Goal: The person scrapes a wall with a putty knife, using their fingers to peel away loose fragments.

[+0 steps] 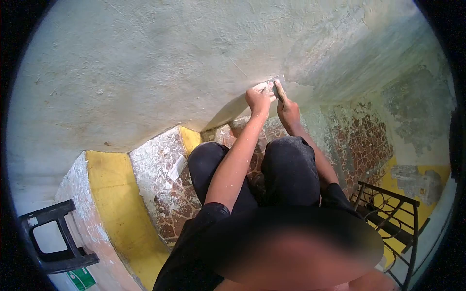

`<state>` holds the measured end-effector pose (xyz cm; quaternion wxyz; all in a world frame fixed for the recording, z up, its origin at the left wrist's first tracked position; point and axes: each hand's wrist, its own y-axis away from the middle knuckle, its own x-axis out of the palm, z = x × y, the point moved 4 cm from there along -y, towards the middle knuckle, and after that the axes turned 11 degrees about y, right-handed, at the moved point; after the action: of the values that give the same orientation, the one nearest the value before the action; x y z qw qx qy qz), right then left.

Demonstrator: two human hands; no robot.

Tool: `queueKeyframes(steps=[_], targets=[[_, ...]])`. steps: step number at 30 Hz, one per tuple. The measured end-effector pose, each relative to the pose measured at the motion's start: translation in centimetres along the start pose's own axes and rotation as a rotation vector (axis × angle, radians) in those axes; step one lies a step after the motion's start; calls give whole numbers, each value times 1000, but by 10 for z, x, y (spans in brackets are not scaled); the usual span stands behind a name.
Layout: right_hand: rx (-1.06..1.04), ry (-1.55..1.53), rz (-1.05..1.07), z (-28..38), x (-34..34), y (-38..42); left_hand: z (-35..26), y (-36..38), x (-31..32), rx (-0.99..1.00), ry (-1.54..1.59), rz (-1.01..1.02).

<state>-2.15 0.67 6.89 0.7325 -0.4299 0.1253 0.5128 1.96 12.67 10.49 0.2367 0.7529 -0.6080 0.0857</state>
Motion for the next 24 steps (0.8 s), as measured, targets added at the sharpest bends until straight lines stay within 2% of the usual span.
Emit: queueKeyframes(steps=[5,13,16,19,21,24], targets=[[52,48,59,-4,3,0,-1,0,1,6,21,-20],[-40,-23,-99,3,3,-4,-3,2,0,14,3,-26],[-16,18,-64,-9,12,-5,-5,2,1,26,-12,-36],[-99,89,67,4,-5,-34,-34,13,8,86,111,-5],[-129,86,19,37,-23,-50,-67,28,15,110,197,-22],[-191,25,-83,70,-40,-61,-103,38,15,221,135,95]])
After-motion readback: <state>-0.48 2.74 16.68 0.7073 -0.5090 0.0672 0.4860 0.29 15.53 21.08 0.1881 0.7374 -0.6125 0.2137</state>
